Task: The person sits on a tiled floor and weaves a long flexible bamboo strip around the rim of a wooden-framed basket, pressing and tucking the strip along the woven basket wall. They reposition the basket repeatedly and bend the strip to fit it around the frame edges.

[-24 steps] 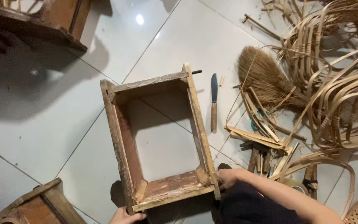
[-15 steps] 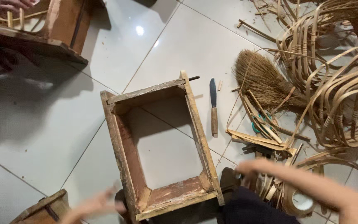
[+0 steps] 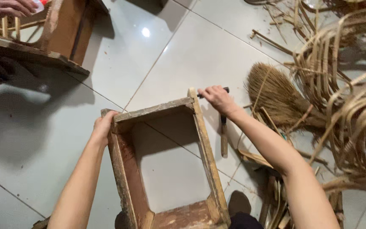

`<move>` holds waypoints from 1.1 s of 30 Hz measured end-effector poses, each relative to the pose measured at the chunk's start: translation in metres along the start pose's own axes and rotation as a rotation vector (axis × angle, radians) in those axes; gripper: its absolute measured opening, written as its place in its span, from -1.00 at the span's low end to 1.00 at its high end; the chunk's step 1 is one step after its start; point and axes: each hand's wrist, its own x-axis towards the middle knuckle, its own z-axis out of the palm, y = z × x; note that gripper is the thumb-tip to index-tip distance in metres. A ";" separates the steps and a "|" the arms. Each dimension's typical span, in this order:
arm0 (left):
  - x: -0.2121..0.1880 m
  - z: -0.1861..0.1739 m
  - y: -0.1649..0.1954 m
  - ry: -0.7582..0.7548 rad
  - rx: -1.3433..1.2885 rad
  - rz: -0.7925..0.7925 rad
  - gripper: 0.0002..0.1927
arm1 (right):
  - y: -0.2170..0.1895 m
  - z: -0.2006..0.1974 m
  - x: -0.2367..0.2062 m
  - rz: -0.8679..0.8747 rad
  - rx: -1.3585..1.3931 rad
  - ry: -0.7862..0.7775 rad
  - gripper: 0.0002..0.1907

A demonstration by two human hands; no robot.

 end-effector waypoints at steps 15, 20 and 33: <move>0.004 0.007 0.003 0.087 0.105 0.130 -0.69 | 0.012 0.038 0.075 0.268 0.356 -0.753 -0.69; 0.004 0.011 0.004 0.094 -0.064 0.164 -0.79 | -0.004 0.035 0.049 0.089 0.328 -0.174 -0.62; 0.008 0.013 0.011 0.158 0.094 0.211 -0.70 | -0.007 0.041 0.058 0.155 0.248 -0.033 -0.69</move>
